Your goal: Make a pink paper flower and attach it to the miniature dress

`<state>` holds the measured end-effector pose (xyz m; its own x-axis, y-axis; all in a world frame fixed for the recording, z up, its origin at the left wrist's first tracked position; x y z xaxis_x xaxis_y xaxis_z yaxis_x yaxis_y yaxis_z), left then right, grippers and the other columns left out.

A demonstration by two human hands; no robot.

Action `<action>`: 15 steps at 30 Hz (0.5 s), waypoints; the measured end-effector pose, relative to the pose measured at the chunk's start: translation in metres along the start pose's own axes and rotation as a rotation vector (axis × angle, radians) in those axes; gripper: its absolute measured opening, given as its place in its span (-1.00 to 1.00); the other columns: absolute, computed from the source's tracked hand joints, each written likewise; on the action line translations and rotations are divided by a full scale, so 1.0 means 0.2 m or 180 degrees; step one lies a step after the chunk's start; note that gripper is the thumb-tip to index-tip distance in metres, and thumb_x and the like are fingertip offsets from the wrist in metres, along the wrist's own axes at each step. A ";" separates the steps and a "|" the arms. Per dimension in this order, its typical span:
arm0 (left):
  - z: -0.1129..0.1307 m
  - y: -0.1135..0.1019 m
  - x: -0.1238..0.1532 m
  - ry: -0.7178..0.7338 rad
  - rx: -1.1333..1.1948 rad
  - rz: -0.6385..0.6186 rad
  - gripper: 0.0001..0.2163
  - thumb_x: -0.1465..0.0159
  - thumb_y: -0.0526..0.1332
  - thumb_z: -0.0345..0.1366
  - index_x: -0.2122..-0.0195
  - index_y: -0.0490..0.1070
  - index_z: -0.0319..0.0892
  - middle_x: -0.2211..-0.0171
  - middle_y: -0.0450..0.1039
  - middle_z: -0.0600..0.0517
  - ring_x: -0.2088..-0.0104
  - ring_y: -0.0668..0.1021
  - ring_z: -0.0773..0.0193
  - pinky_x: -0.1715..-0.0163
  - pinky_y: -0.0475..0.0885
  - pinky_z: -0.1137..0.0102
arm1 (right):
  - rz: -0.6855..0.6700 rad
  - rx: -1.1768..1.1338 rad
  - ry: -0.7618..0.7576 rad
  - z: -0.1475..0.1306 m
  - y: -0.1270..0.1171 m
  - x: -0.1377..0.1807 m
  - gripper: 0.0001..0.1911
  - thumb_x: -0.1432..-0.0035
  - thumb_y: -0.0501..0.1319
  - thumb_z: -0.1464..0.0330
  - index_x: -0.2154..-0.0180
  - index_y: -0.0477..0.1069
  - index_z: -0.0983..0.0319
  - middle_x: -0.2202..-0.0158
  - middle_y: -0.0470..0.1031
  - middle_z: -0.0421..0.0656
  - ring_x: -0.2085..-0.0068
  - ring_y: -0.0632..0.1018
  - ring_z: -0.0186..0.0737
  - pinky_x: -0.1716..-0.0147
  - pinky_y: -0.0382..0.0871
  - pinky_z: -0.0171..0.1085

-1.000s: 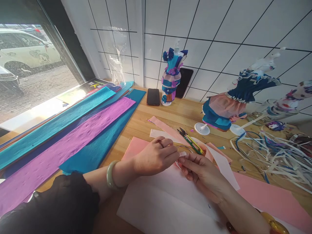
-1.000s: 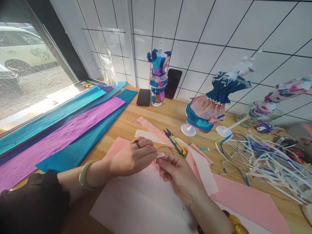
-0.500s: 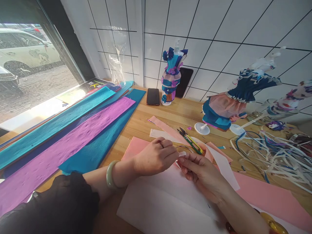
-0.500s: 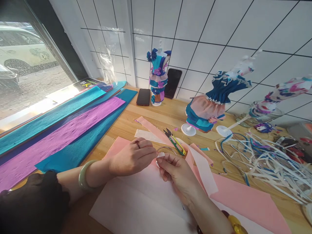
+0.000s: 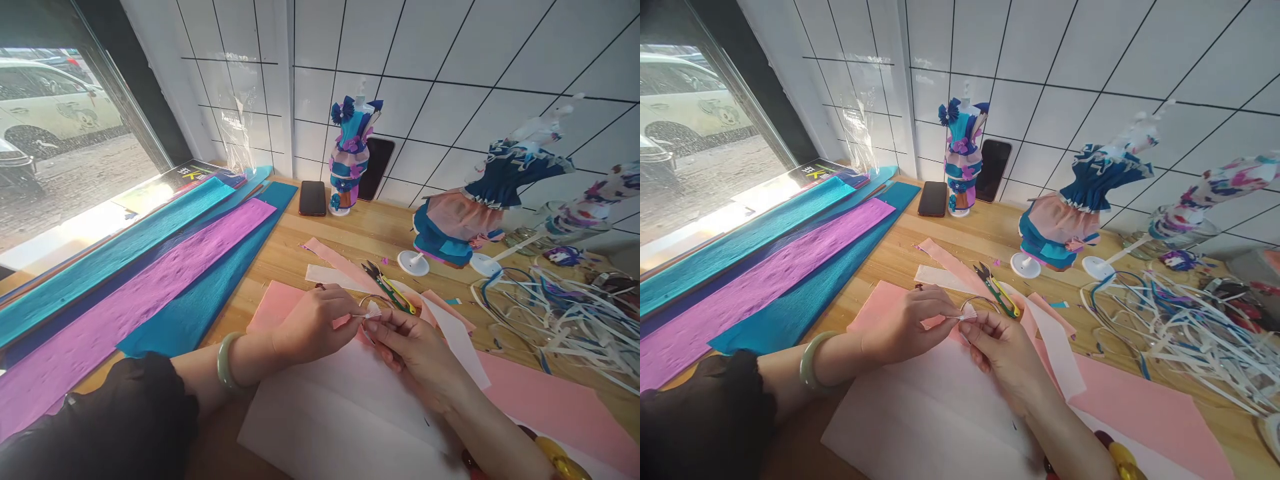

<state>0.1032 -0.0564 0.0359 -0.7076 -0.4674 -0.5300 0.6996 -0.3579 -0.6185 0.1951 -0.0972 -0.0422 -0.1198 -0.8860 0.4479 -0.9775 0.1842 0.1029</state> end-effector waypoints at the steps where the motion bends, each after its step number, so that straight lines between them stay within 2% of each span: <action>1: -0.01 0.00 0.00 -0.0076 0.0097 0.0036 -0.86 -0.16 0.09 -0.47 0.34 0.42 -0.19 0.43 0.48 0.04 0.36 0.48 0.35 0.28 0.36 0.40 | 0.0012 0.0021 -0.0034 0.00 0.00 0.00 -0.68 0.13 0.34 0.14 0.43 0.42 0.26 0.59 0.26 -0.30 0.65 0.21 -0.50 0.68 -0.06 -0.40; 8: -0.07 -0.02 0.00 -0.0673 0.0518 0.0228 -0.89 -0.12 0.14 -0.46 0.41 0.44 -0.20 0.45 0.50 0.04 0.38 0.50 0.34 0.31 0.41 0.41 | 0.0203 0.0009 -0.0125 0.01 -0.04 -0.02 -0.67 0.16 0.35 0.14 0.43 0.43 0.25 0.60 0.28 -0.29 0.65 0.19 -0.50 0.69 -0.06 -0.40; 12: -0.05 0.01 0.00 -0.0778 0.0550 0.0116 -0.89 -0.10 0.14 -0.45 0.43 0.46 -0.20 0.49 0.48 0.05 0.43 0.48 0.36 0.38 0.40 0.44 | 0.0138 -0.0101 -0.0135 0.02 -0.04 -0.03 -0.68 0.15 0.35 0.14 0.51 0.38 0.24 0.65 0.25 -0.31 0.64 0.20 -0.48 0.70 -0.08 -0.41; 15: -0.06 -0.01 0.00 -0.0878 0.0590 0.0174 -0.90 -0.10 0.15 -0.46 0.45 0.45 -0.20 0.50 0.48 0.06 0.45 0.47 0.38 0.38 0.40 0.45 | 0.0020 -0.0170 -0.0137 0.01 -0.02 -0.02 -0.72 0.12 0.34 0.17 0.45 0.41 0.23 0.62 0.32 -0.28 0.62 0.25 -0.46 0.69 -0.07 -0.41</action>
<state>0.1002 -0.0463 0.0299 -0.6327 -0.6821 -0.3668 0.7598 -0.4552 -0.4641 0.1998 -0.0947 -0.0464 -0.1343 -0.9021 0.4101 -0.9662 0.2112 0.1481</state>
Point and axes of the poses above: each hand's wrist, its own x-axis away from the middle knuckle, its own y-axis out of the palm, z = x × y, the point moved 10 cm from there along -x, towards the middle knuckle
